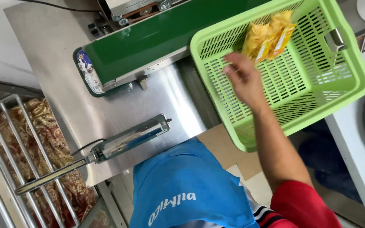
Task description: Sealing plastic bags of chips using a manual heat sealer and placing them in a basket.
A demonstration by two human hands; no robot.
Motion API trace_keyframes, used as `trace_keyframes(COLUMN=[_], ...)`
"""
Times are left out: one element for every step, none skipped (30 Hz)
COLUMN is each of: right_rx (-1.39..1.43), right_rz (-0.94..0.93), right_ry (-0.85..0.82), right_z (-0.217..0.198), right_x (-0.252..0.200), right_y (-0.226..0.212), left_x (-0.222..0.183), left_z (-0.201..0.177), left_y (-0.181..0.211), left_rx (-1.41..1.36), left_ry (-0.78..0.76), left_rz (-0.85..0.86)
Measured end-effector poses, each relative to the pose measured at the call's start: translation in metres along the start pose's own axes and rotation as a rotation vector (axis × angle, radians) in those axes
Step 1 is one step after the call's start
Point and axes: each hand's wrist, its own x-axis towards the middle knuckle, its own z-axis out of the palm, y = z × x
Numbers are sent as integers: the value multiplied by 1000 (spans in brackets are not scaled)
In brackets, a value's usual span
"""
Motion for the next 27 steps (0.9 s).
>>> trace_keyframes(right_rx=[-142, -139, -274, -409, -406, -514, -623, -622, -699, -771, -762, -750, -730, -714, -631, -546, -530, -470, -411, -397, -334, -270, -264, -174, -91, -90, -26], right_rz=[-11, -12, 147, 307, 297, 325, 359, 354, 218, 79, 67, 57, 37, 15, -66, -144, -157, -271, -384, -398, -505, -612, -614, -651, -685, -684, -655], right_ry=[65, 59, 68, 76, 67, 14, -39, -47, -83, -119, -134, -161, -188, -204, -153, -104, -112, -88, -59, -62, -50, -37, -34, -36, -40, -38, -134], right_z=[-16, -25, -35, -45, -53, -62, -71, -82, -92, -101, -107, -113, -115, -117, -121, -127, -121, -115, -111, -90, -71, -52, -24, 4, 31, 54, 77], right_x=[12, 22, 34, 46, 51, 57, 61, 62, 63, 65, 66, 66, 72, 74, 73, 72, 76, 80, 83, 94, 101, 108, 114, 120, 125, 120, 118], right_y=[17, 31, 44, 58, 74, 91, 107, 141, 175, 209, 192, 175, 159, 128, 98, 67, 44, 21, -2, -17, -34, -50, -56, -62, -69, -68, -66], left_x=[-4, -3, -2, -2, 0, 4, 9, 7, 5, 2, 2, 3, 4, 10, 16, 21, 32, 42, 54, 67, 80, 94, 107, 120, 133, 137, 145], left_z=[30, 47, 62, 74, 104, 134, 164, 179, 195, 210, 214, 216, 217, 221, 225, 228, 229, 231, 232, 230, 228, 226, 236, 247, 257, 267, 276], left_y=[41, 54, 68, 83, 110, 137, 164, 176, 187, 198, 203, 208, 211, 213, 216, 218, 226, 233, 240, 249, 258, 266, 256, 245, 235, 220, 206], left_rx=[-8, -16, -27, -39, -37, -158, -280, -280, -339, -398, -398, -378, -352, -346, -356, -362, -352, -367, -381, -371, -382, -394, -386, -344, -307, -305, -319], left_ry=[-9, -17, -22, -27, -18, -167, -322, -318, -396, -472, -461, -494, -518, -497, -423, -350, -336, -262, -189, -174, -117, -60, -58, 37, 129, 128, 228], left_rz=[-29, -57, -87, -116, -125, -86, -45, -53, -80, -106, -124, -93, -66, -88, -23, 43, 30, 94, 166, 159, 185, 212, 212, 215, 220, 222, 181])
